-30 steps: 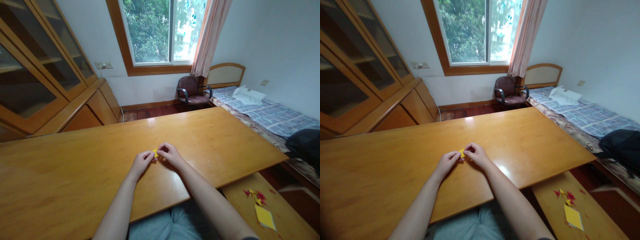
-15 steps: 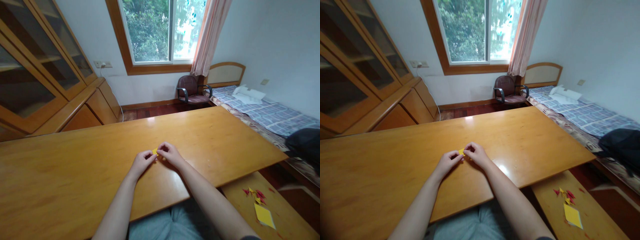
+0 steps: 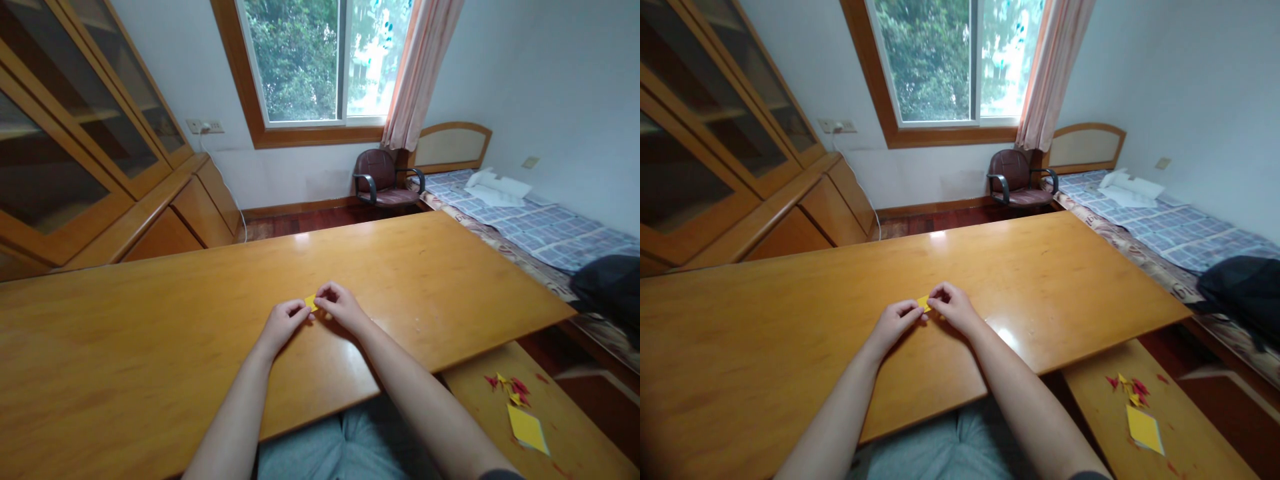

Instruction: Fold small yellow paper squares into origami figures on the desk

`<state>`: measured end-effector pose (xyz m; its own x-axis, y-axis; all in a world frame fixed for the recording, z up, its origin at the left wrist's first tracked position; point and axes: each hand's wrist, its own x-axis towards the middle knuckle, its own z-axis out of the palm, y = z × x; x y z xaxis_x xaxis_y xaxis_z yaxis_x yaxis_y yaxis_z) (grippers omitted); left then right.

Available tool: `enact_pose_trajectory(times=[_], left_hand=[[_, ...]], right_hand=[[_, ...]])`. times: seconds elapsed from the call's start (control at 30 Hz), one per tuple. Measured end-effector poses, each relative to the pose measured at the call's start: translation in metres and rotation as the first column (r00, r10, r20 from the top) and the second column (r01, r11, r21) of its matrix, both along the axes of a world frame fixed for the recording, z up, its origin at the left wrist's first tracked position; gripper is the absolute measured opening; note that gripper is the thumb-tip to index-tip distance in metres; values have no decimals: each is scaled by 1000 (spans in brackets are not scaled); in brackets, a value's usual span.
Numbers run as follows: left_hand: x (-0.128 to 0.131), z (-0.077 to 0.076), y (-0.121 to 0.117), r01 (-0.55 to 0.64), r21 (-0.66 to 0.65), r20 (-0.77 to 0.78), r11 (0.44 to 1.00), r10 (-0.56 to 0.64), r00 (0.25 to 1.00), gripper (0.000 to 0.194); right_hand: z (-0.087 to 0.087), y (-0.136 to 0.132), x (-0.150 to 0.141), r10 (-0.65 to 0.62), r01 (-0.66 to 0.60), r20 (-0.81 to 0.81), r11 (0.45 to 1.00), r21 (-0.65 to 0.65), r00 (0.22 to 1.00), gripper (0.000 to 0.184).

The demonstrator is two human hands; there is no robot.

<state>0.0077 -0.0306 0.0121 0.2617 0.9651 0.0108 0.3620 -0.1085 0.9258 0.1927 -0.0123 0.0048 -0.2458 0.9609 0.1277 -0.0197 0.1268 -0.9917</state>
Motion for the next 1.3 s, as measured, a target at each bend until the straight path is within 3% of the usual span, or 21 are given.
enact_pose_trajectory(times=[0.47, 0.73, 1.3], left_hand=[[-1, -5, 2, -1, -41, 105, 999, 6, 994, 46], [-1, -1, 1, 0, 8, -37, 1000, 1, 999, 34], [1, 0, 2, -53, -5, -27, 999, 53, 998, 33]], right_hand=[[-7, 2, -1, 0, 0, 1, 999, 35, 1000, 18], [-9, 3, -1, 16, -16, -48, 1000, -1, 999, 20], [-10, 3, -2, 63, -66, -119, 998, -21, 991, 33]])
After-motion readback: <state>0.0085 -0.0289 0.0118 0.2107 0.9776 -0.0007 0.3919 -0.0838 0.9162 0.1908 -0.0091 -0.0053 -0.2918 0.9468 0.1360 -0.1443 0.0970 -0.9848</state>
